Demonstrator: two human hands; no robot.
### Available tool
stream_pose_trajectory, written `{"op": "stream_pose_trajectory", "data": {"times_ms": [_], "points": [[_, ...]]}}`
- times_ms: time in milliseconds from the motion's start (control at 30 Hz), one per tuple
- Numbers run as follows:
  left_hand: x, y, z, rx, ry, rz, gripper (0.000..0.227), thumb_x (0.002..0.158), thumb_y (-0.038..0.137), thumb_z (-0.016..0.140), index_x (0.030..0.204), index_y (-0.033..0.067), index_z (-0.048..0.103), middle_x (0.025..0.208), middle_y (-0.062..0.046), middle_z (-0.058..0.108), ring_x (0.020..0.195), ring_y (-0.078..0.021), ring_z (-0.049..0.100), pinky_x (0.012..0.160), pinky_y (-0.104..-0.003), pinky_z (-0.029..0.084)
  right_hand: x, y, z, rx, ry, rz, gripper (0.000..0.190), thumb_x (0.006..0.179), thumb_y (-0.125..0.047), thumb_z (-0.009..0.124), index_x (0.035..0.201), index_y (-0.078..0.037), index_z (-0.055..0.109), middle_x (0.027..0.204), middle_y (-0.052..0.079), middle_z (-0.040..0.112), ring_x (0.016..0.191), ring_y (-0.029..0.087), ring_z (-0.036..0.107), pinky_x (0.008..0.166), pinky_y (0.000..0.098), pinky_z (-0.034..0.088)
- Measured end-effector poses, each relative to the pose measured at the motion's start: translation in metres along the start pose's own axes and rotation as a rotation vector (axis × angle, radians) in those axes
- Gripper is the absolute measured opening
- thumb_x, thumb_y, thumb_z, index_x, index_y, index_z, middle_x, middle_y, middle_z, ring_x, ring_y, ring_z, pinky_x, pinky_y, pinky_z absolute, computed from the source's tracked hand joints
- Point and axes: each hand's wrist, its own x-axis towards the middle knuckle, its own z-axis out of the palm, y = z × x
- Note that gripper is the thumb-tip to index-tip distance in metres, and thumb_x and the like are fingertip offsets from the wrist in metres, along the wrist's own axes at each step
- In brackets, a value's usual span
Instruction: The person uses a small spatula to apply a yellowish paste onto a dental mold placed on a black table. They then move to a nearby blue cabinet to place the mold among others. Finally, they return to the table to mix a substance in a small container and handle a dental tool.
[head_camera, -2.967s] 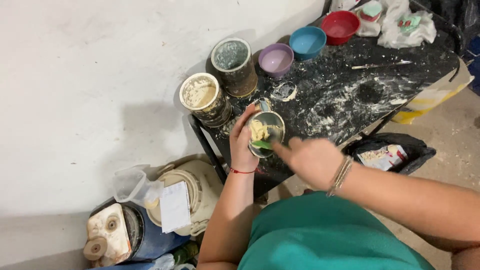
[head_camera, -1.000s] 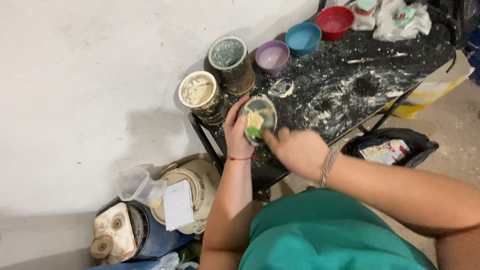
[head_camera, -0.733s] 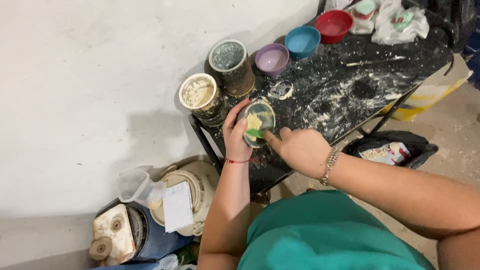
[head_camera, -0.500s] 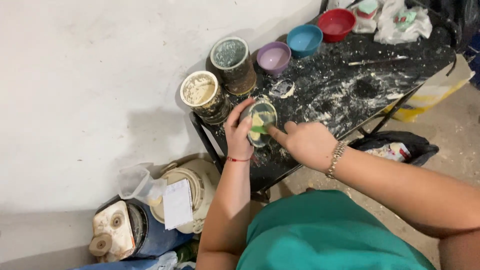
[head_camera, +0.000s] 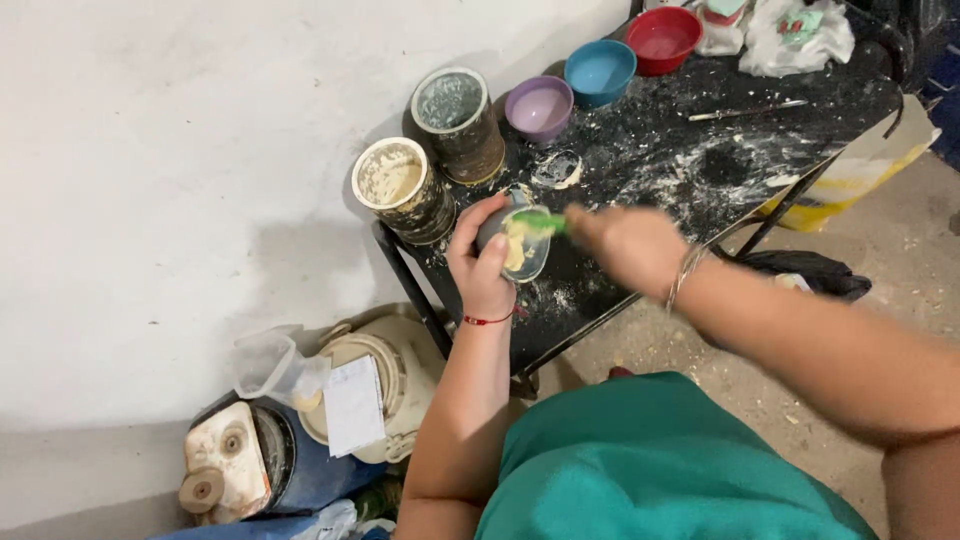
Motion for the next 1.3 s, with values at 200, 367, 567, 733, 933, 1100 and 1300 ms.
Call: {"op": "stream_pose_trajectory", "data": {"times_ms": [200,367,567,733,933,1100,1300], "points": [[-0.008,0.001,-0.005,-0.282,0.057,0.079,0.063,0.092,0.038,0.074,0.124,-0.015,0.064,0.116,-0.033,0.066,0.11,-0.0405,0.069,0.096,-0.049,0.059,-0.032,-0.063,0.04,0.811,-0.306,0.372,0.04,0.1,-0.033,0.061,0.134,-0.012,0.062,0.099,0.023,0.076,0.091,0.048,0.073,0.078,0.0609,0.059],[-0.003,-0.006,-0.017,-0.207,0.029,0.188,0.069,0.092,0.046,0.068,0.121,-0.0162,0.064,0.116,-0.036,0.064,0.113,-0.0469,0.067,0.1,-0.056,0.056,-0.017,-0.073,0.016,1.172,-0.272,0.427,0.038,0.096,-0.022,0.065,0.129,-0.005,0.071,0.102,0.024,0.078,0.095,0.045,0.076,0.082,0.0537,0.059],[-0.02,-0.028,-0.038,-0.444,0.237,-0.226,0.073,0.097,0.063,0.063,0.136,0.0011,0.059,0.123,-0.023,0.068,0.115,-0.037,0.067,0.097,-0.05,0.06,-0.02,-0.043,0.031,1.791,-0.346,0.66,0.041,0.103,-0.02,0.058,0.137,0.002,0.065,0.049,0.001,0.051,0.035,0.007,0.04,0.033,0.0194,0.03],[-0.027,-0.047,-0.041,-0.569,0.387,-0.711,0.059,0.093,0.053,0.074,0.13,0.0082,0.065,0.122,-0.018,0.071,0.105,-0.0356,0.071,0.087,-0.048,0.063,-0.016,-0.008,0.081,0.561,0.31,0.111,0.04,0.099,-0.009,0.063,0.131,-0.029,0.077,0.103,0.004,0.069,0.097,0.028,0.069,0.08,0.0383,0.055],[-0.022,-0.051,-0.074,-0.52,0.412,-0.667,0.05,0.095,0.041,0.073,0.126,0.0027,0.067,0.118,-0.025,0.072,0.102,-0.0393,0.074,0.082,-0.051,0.066,-0.026,0.02,0.142,0.335,0.339,-0.181,0.056,0.094,0.0,0.062,0.139,-0.031,0.071,0.103,0.008,0.071,0.095,0.025,0.065,0.083,0.0346,0.052],[-0.017,-0.023,-0.065,-0.221,0.401,-0.53,0.043,0.094,0.034,0.072,0.123,0.0041,0.067,0.114,-0.02,0.07,0.104,-0.0346,0.07,0.083,-0.048,0.063,-0.042,0.052,0.122,0.269,0.314,-0.168,0.037,0.097,-0.011,0.07,0.129,-0.029,0.076,0.098,0.009,0.072,0.091,0.029,0.071,0.077,0.0401,0.056],[-0.014,0.012,-0.04,0.378,0.04,-0.109,0.053,0.08,0.035,0.084,0.124,0.0062,0.073,0.126,-0.016,0.062,0.128,-0.0303,0.057,0.11,-0.045,0.045,0.007,0.006,0.072,0.105,0.15,-0.049,0.032,0.106,-0.03,0.065,0.138,-0.03,0.072,0.072,0.002,0.069,0.062,0.018,0.067,0.059,0.0308,0.056]]}}
